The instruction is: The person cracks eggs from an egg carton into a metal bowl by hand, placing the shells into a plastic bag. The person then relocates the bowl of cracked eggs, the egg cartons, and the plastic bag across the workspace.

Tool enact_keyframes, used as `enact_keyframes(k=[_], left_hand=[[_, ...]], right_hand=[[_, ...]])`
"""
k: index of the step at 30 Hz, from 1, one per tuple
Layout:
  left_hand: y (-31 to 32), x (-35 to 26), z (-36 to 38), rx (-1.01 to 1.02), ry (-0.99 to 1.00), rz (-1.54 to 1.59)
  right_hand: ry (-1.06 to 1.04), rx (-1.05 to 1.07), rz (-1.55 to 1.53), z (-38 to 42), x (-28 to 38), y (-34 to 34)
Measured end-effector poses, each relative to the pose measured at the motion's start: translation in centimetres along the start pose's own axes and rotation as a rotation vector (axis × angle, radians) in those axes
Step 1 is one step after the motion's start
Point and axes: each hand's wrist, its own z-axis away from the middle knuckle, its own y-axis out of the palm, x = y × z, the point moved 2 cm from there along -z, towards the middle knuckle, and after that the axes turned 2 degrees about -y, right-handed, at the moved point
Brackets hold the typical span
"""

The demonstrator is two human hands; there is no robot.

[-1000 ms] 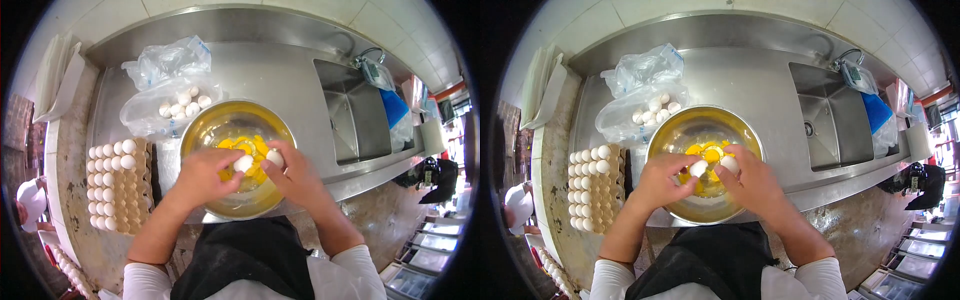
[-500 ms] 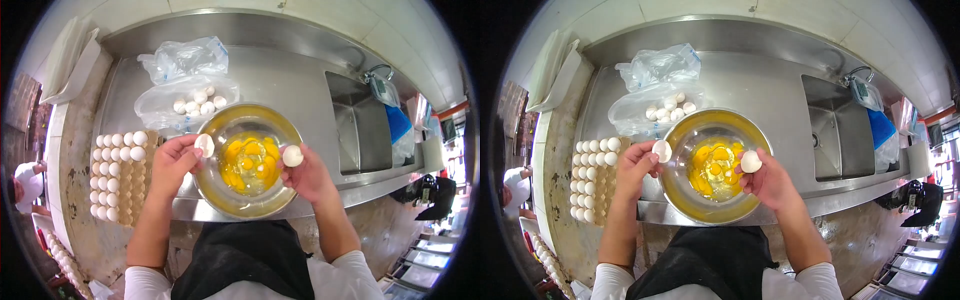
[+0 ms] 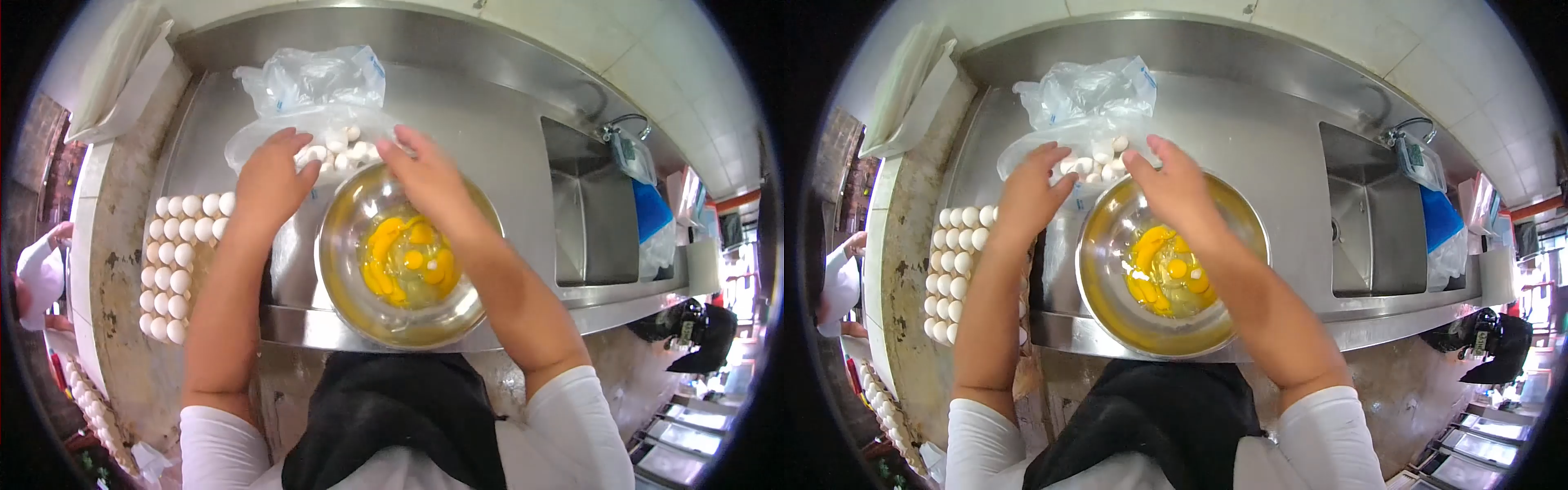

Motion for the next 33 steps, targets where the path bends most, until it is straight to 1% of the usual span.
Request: enact_keyframes(k=[2, 4, 5, 6, 7, 9, 10, 11, 14, 17, 20, 25, 27, 28, 31, 33], left_hand=[[-3.6, -1.0, 2.2, 0.073, -0.104, 0.515], [-4.8, -0.5, 5.2, 0.138, -0.190, 0.723], [-4.9, -0.2, 6.7, 0.140, -0.199, 0.725], [-5.0, 0.3, 8.1, 0.152, -0.298, 0.892], [-4.9, 0.5, 9.1, 0.163, -0.394, 1.060], [-4.9, 0.4, 10.5, 0.135, -0.411, 1.109], [-4.9, 0.4, 11.0, 0.109, -0.430, 1.155], [-4.9, 0.2, 11.4, 0.127, -0.473, 1.188], [-4.2, 0.0, 12.2, 0.103, -0.432, 1.235], [-4.5, 0.1, 12.5, 0.132, -0.424, 1.206], [-4.7, 0.2, 12.9, 0.106, -0.398, 1.228], [-4.6, 0.5, 13.8, 0.106, -0.409, 1.228], [-4.5, 0.6, 14.0, 0.100, -0.407, 1.227], [-4.4, 0.6, 14.2, 0.095, -0.415, 1.232], [-4.7, 0.7, 14.6, 0.108, -0.433, 1.231], [-5.1, 0.8, 14.9, 0.117, -0.448, 1.221]], right_hand=[[-0.447, 0.010, 0.479, 2.2, -0.5, -3.5], [-0.352, 0.183, 0.861, 4.0, -2.4, -6.1], [-0.376, 0.266, 1.006, 4.8, -4.0, -7.0], [-0.399, 0.347, 1.150, 5.5, -5.9, -7.4], [-0.397, 0.347, 1.152, 6.1, -7.5, -7.4], [-0.311, 0.380, 1.242, 6.9, -9.6, -7.4], [-0.310, 0.380, 1.247, 7.1, -9.8, -7.3], [-0.331, 0.348, 1.240, 7.3, -9.8, -6.9], [-0.373, 0.312, 1.276, 7.1, -10.0, -6.0], [-0.405, 0.287, 1.325, 6.7, -10.7, -5.5], [-0.418, 0.276, 1.361, 6.4, -11.0, -5.3], [-0.414, 0.277, 1.388, 6.2, -11.3, -5.6], [-0.344, 0.311, 1.417, 6.2, -11.1, -5.7], [-0.345, 0.311, 1.418, 6.3, -10.9, -5.7], [-0.316, 0.318, 1.398, 6.7, -10.0, -6.1], [-0.343, 0.274, 1.259, 6.9, -9.0, -6.5]])
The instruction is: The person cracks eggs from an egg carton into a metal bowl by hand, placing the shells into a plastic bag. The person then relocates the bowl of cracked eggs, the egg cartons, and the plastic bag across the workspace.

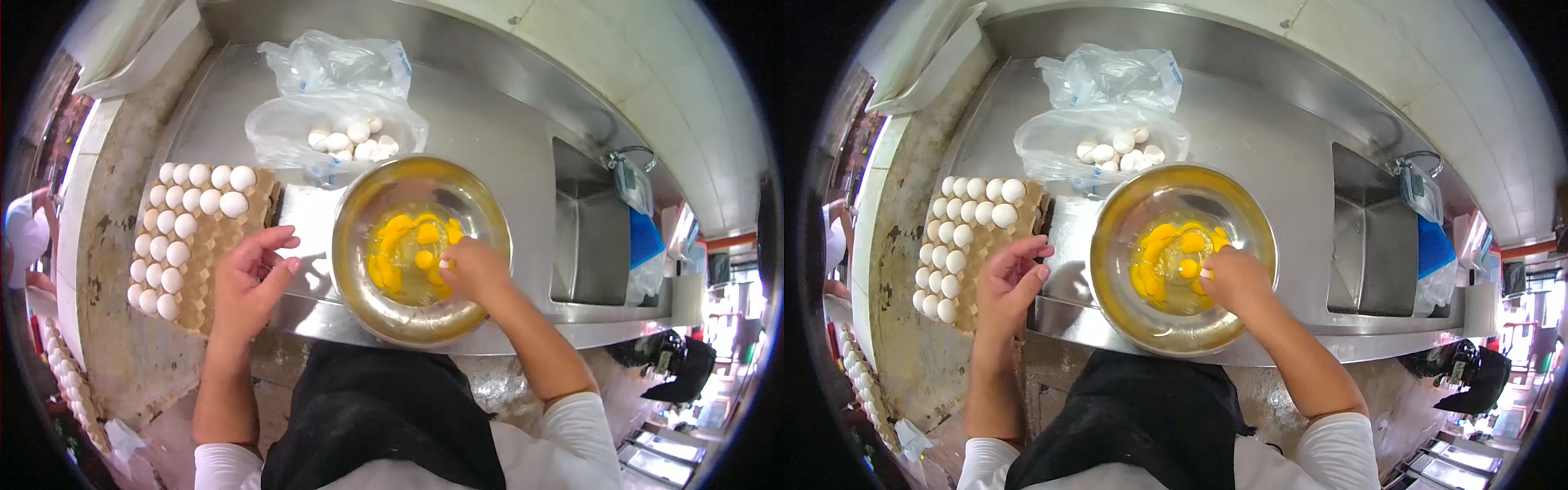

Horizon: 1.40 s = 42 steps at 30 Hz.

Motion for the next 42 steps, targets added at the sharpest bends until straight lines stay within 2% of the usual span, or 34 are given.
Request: enact_keyframes(k=[4, 6, 7, 9, 11, 14, 15, 16, 18, 20, 21, 23, 25, 26, 28, 29, 31, 33, 35, 37, 39, 40, 42], left_hand=[[-0.4, -0.4, 1.1, -0.028, -0.023, -0.076], [-0.6, -0.5, 1.8, -0.036, -0.019, -0.154], [-0.6, -0.3, 2.2, -0.046, -0.014, -0.155], [-0.5, 0.0, 3.1, -0.045, -0.060, -0.108], [-0.3, 0.0, 4.2, -0.062, -0.068, -0.122], [-1.2, 0.1, 5.7, -0.026, -0.062, -0.235], [-1.7, 0.3, 6.3, -0.048, -0.073, -0.190], [-2.8, 0.5, 6.7, -0.082, -0.066, -0.201], [-4.5, 1.0, 7.6, -0.133, -0.070, -0.211], [-6.4, 1.3, 7.7, -0.246, -0.102, -0.003], [-7.6, 1.3, 7.0, -0.251, -0.095, -0.002], [-9.7, 0.5, 4.6, -0.288, -0.029, -0.573], [-10.6, -0.8, 1.5, -0.351, 0.237, -0.859], [-11.3, -0.5, -0.6, -0.345, 0.252, -0.852], [-12.0, 0.2, -4.6, -0.267, 0.499, -1.253], [-12.1, 0.1, -5.2, -0.257, 0.529, -1.243], [-12.1, 0.6, -6.1, -0.086, 0.369, -1.381], [-12.4, 0.7, -6.6, -0.059, 0.476, -1.401], [-12.6, 0.5, -7.3, 0.024, 0.338, -1.480], [-12.8, 0.3, -7.5, 0.052, 0.395, -1.492], [-12.8, 0.5, -8.1, 0.069, 0.419, -1.494], [-12.8, 0.7, -8.4, 0.077, 0.403, -1.482], [-12.8, 0.4, -8.8, 0.115, 0.390, -1.503]], right_hand=[[0.025, 0.048, -0.217, -2.0, 2.1, -4.5], [-0.052, -0.092, -0.329, -4.1, 3.9, -6.7], [-0.062, -0.094, -0.326, -5.2, 5.0, -7.4], [-0.176, -0.285, -0.480, -7.9, 7.7, -8.7], [-0.218, -0.349, -0.437, -13.2, 8.2, -6.3], [-0.253, -0.477, -0.388, -15.5, 10.3, -5.6], [-0.241, -0.539, -0.367, -16.0, 11.4, -5.9], [-0.212, -0.466, -0.493, -15.1, 13.0, -6.8], [-0.234, -0.392, -0.508, -13.6, 15.6, -7.2], [-0.285, -0.325, -0.477, -12.6, 17.4, -6.4], [-0.293, -0.328, -0.474, -12.4, 18.4, -5.6], [-0.489, -0.289, -0.388, -12.3, 20.9, -3.4], [-0.593, -0.343, -0.325, -13.3, 23.9, -1.3], [-0.539, -0.319, -0.213, -14.4, 26.3, -0.4], [-0.442, -0.307, -0.043, -15.9, 28.6, 0.8], [-0.413, -0.307, 0.006, -16.4, 28.8, 1.3], [-0.363, -0.344, 0.004, -16.8, 29.1, 1.8], [-0.312, -0.374, -0.012, -16.9, 29.1, 1.9], [-0.315, -0.349, -0.055, -16.9, 29.0, 1.8], [-0.282, -0.320, -0.066, -16.2, 28.7, 1.2], [-0.262, -0.485, -0.287, -14.8, 28.1, 0.7], [-0.239, -0.499, -0.284, -14.1, 27.6, 0.8], [-0.239, -0.886, -0.516, -11.7, 25.8, 0.6]])
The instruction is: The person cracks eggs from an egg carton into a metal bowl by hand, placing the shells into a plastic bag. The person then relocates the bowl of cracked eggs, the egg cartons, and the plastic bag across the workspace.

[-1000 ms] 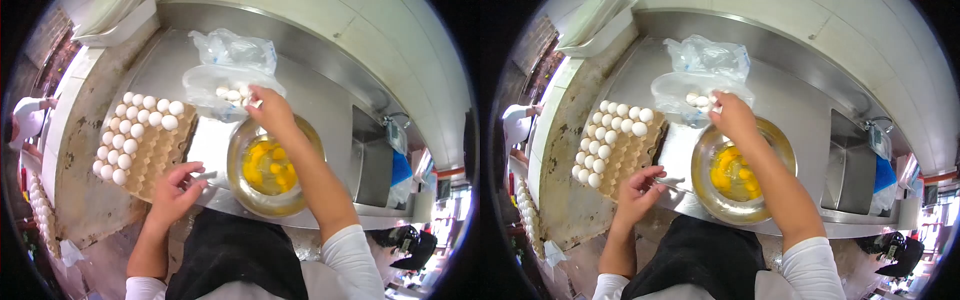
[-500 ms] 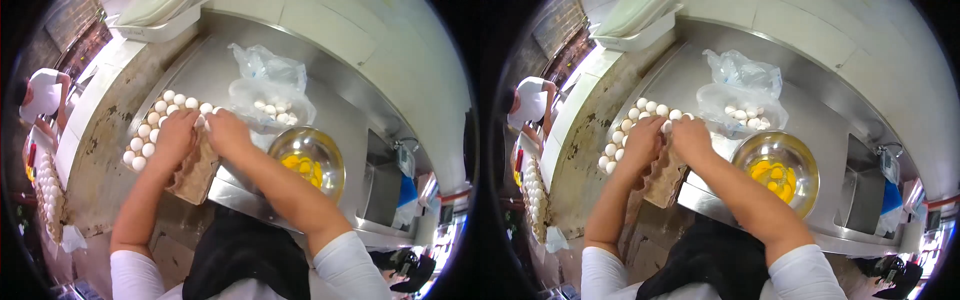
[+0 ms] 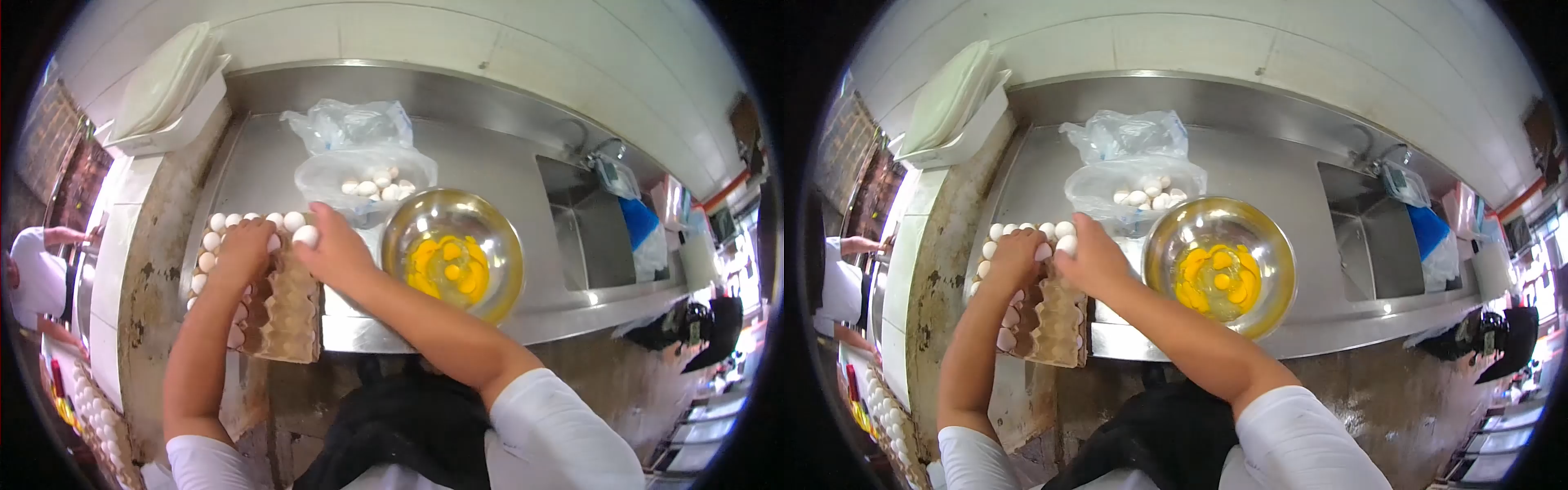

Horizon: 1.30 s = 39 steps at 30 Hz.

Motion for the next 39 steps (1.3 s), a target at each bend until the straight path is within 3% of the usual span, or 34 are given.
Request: enact_keyframes(k=[1, 3, 7, 9, 10, 11, 12, 13, 14, 15, 17, 21, 25, 29, 32, 33, 35, 37, 38, 39], left_hand=[[-0.1, 0.1, -0.2, 0.036, -0.008, -0.021], [0.6, 1.1, -0.2, -0.002, 0.056, 0.004], [-0.3, 0.6, 0.3, -0.075, 0.049, 0.093], [-0.7, 0.5, 0.9, -0.318, -0.227, 0.644], [-1.4, 0.0, 1.2, -0.232, -0.304, 0.861], [-2.0, -1.0, 1.6, -0.217, -0.293, 0.864], [-2.2, -2.4, 2.3, -0.171, -0.335, 1.354], [-2.0, -3.9, 2.9, -0.108, -0.377, 1.843], [-1.5, -5.3, 3.4, -0.043, -0.355, 2.122], [-1.0, -6.8, 3.6, -0.017, -0.355, 2.121], [0.1, -10.4, 3.7, 0.284, -0.430, 2.436], [0.4, -15.7, 3.1, 0.576, -0.438, 2.454], [0.8, -17.4, 2.5, 0.542, -0.538, 2.128], [0.7, -18.7, 2.7, 0.602, -0.555, 2.078], [1.1, -19.7, 3.1, 0.661, -0.312, 1.977], [1.0, -20.1, 3.2, 0.662, -0.315, 1.977], [0.6, -21.4, 3.3, 0.792, -0.045, 1.867], [-0.8, -23.2, 3.2, 0.748, -0.063, 1.760], [-1.6, -24.5, 2.8, 0.677, 0.085, 1.595], [-2.3, -25.6, 2.5, 0.605, 0.219, 1.423]], right_hand=[[0.007, -0.007, 0.016, 0.4, -0.1, -2.0], [0.873, 0.335, -0.762, 2.7, -2.1, -6.7], [1.229, 0.151, -1.428, 8.4, -3.4, -18.0], [1.154, -0.036, -1.379, 12.0, -3.2, -23.0], [1.148, -0.188, -1.135, 13.9, -3.3, -24.8], [1.132, -0.325, -0.885, 15.6, -3.2, -26.3], [1.140, -0.338, -0.881, 17.5, -3.3, -27.0], [1.033, -0.420, -0.564, 19.6, -3.9, -27.9], [0.916, -0.489, -0.247, 21.5, -4.4, -28.4], [0.930, -0.503, -0.238, 23.5, -5.2, -28.3], [0.684, -0.361, 0.172, 27.2, -6.6, -27.9], [0.694, -0.311, 0.293, 30.1, -7.6, -26.6], [0.451, -0.412, 0.401, 29.5, -7.5, -26.7], [0.430, -0.325, 0.471, 30.4, -9.1, -26.9], [0.523, -0.235, 0.492, 29.9, -9.2, -27.2], [0.466, -0.278, 0.454, 28.8, -8.7, -27.5], [0.397, -0.313, 0.411, 25.9, -7.3, -27.8], [0.920, -0.426, -0.467, 23.3, -6.3, -27.3], [0.913, -0.408, -0.474, 22.0, -6.0, -27.5], [1.011, -0.361, -0.839, 20.9, -5.9, -27.2]])
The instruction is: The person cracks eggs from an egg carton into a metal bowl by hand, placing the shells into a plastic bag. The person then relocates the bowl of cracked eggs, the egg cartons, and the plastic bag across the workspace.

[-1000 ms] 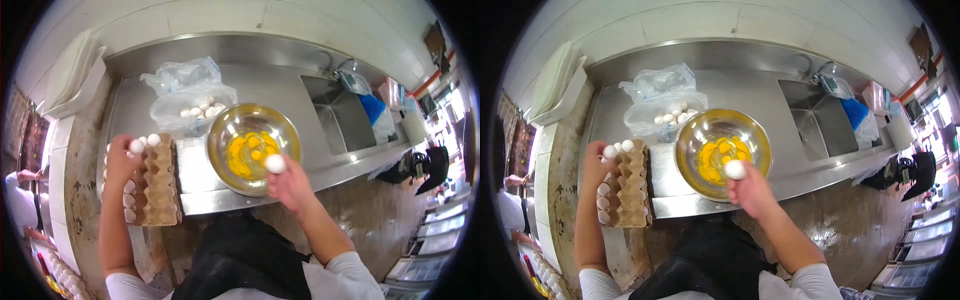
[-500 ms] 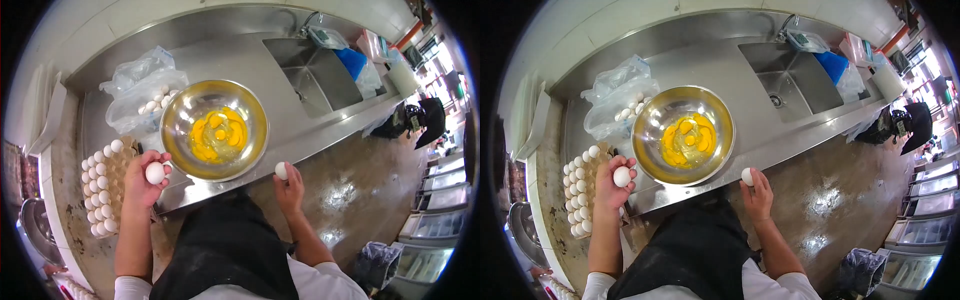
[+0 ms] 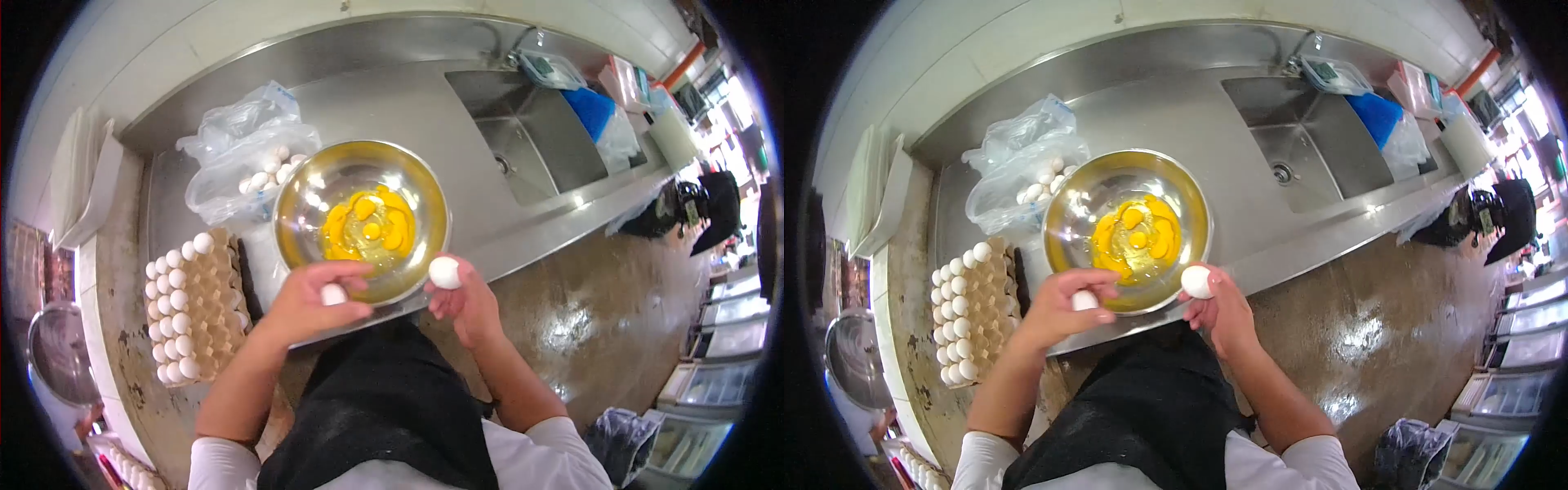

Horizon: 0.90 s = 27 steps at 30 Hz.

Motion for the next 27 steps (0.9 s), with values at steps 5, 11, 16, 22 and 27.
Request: enact_keyframes(k=[5, 11, 16, 22, 27], left_hand=[[2.0, -1.2, -2.9, -0.116, 0.281, -0.343], [2.0, -0.5, -4.2, -0.229, 0.295, -0.423], [1.5, 0.6, -5.3, -0.312, 0.236, -0.419], [0.7, 1.3, -6.8, -0.376, 0.177, -0.439], [-0.5, 1.3, -7.3, -0.322, 0.214, -0.533]], right_hand=[[0.271, 0.245, -0.187, -1.8, 1.0, 4.1], [0.228, 0.192, 0.038, -3.6, 0.5, 5.7], [0.146, 0.236, 0.184, -5.5, 0.2, 6.0], [0.224, 0.329, 0.284, -8.1, 0.5, 5.7], [0.123, 0.432, 0.549, -10.3, 2.6, 5.4]])
